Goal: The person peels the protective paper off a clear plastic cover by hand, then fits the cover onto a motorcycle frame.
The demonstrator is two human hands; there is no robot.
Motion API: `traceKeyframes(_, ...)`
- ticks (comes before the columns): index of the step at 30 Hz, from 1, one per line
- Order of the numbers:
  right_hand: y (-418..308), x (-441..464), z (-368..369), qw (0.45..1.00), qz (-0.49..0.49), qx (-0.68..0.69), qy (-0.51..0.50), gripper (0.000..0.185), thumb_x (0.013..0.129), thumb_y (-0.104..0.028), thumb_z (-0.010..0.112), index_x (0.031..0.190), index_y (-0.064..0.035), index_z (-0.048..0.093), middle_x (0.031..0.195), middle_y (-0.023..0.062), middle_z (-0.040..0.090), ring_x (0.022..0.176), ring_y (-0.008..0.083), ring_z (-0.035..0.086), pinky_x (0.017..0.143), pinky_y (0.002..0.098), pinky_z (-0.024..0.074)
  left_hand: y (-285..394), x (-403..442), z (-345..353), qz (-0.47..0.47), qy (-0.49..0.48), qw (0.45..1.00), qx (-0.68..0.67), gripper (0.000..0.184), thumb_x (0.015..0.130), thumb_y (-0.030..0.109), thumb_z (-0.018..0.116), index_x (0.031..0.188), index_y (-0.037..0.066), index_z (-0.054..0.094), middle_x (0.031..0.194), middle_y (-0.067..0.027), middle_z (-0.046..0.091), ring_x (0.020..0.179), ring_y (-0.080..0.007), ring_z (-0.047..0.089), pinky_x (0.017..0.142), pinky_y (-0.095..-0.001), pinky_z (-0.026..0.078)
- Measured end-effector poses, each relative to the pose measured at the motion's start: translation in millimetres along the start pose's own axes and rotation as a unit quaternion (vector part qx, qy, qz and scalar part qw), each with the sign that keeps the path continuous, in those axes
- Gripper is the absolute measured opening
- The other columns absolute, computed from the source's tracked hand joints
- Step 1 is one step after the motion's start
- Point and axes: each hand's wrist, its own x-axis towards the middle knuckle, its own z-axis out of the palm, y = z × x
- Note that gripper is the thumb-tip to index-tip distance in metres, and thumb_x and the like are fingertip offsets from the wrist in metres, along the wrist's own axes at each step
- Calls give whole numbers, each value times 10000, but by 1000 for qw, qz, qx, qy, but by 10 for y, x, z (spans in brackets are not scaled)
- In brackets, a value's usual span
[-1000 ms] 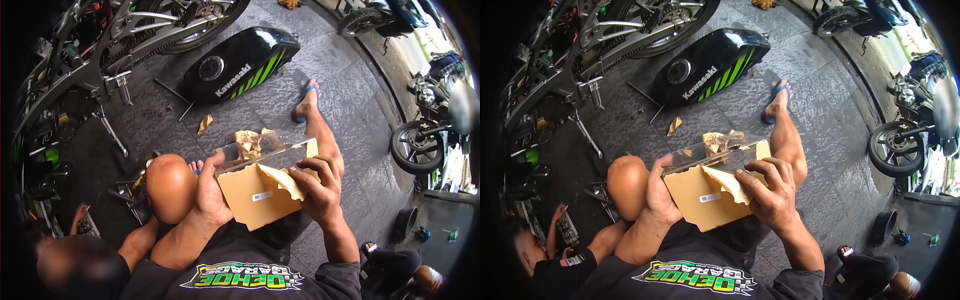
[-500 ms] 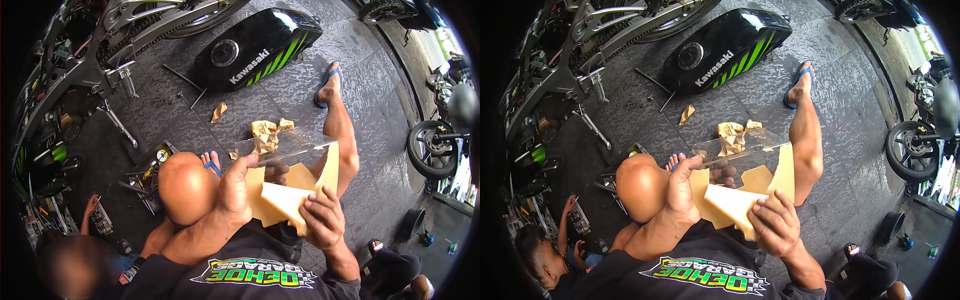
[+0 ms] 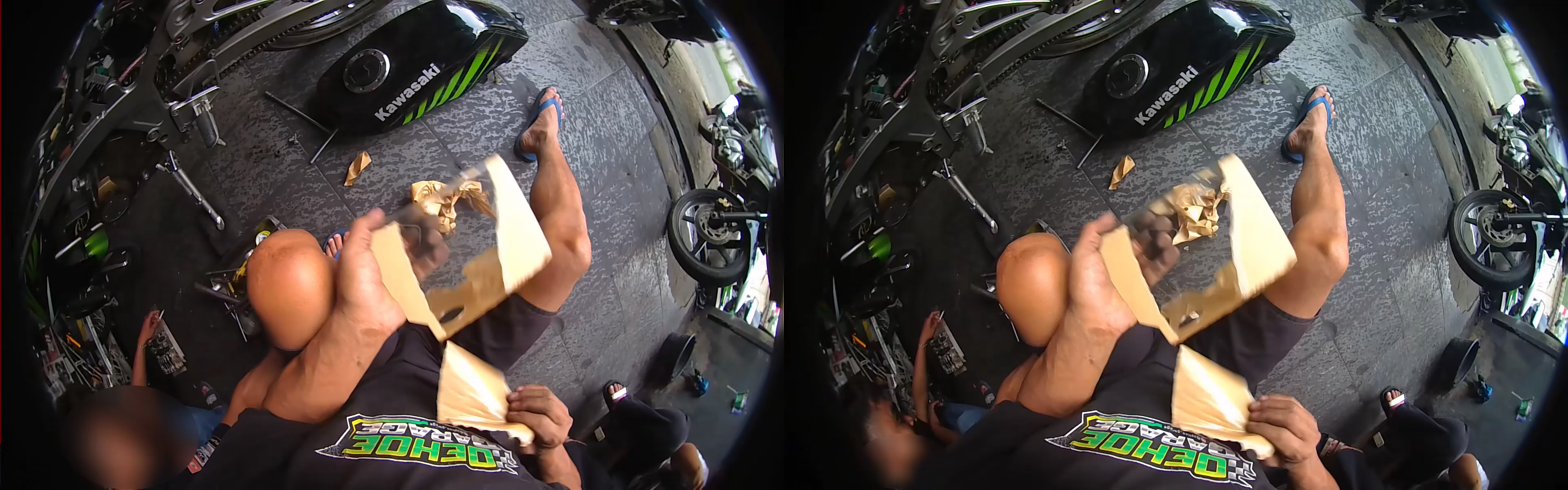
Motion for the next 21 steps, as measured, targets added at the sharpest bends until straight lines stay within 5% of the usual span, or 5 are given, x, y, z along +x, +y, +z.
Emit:
traceKeyframes(7, 102, 143, 19, 977, 183, -85, 70, 110, 856, -61, 654, 941, 1, 685, 732, 130, 633, 609, 229, 620, 549, 312, 462, 308, -158, 321, 157, -106, 981, -39, 454, 994, 367, 452, 1161, -24, 611, 1141, -187, 665, 1023, -292, 655, 979, -451, 523)
traceKeyframes(9, 195, 444, 176, 984, 147, -94, -29, 422, 830, -5, 649, 1252, -4, 636, 710, 128, 582, 603, 272, 590, 566, 339, 462, 286, -195, 371, 179, -140, 973, -40, 465, 992, 376, 456, 1175, -23, 611, 1153, -187, 664, 1038, -293, 652, 995, -454, 510)
traceKeyframes(11, 138, 816, 335, 957, 162, -173, -164, 592, 824, -51, 693, 1386, 2, 514, 972, 183, 610, 902, 337, 610, 773, 429, 496, 255, -204, 340, 164, -161, 972, -48, 486, 987, 401, 460, 1200, -10, 610, 1170, -186, 662, 1054, -292, 648, 1022, -463, 481)
traceKeyframes(15, 116, 1253, 417, 970, 88, -197, -110, 451, 823, -82, 717, 1243, 23, 588, 1076, 196, 606, 1023, 372, 609, 875, 425, 508, 141, -203, 222, 175, -151, 973, -19, 537, 981, 440, 448, 1261, 9, 605, 1230, -171, 641, 1100, -287, 630, 1033, -471, 462)
traceKeyframes(21, -48, 1633, 391, 995, 66, -71, -16, 255, 786, 25, 730, 1024, -20, 652, 990, 167, 626, 853, 348, 654, 742, 400, 539, 139, -186, 208, 146, -178, 970, -78, 529, 976, 423, 460, 1273, 3, 582, 1261, -163, 629, 1142, -276, 602, 1085, -487, 412)
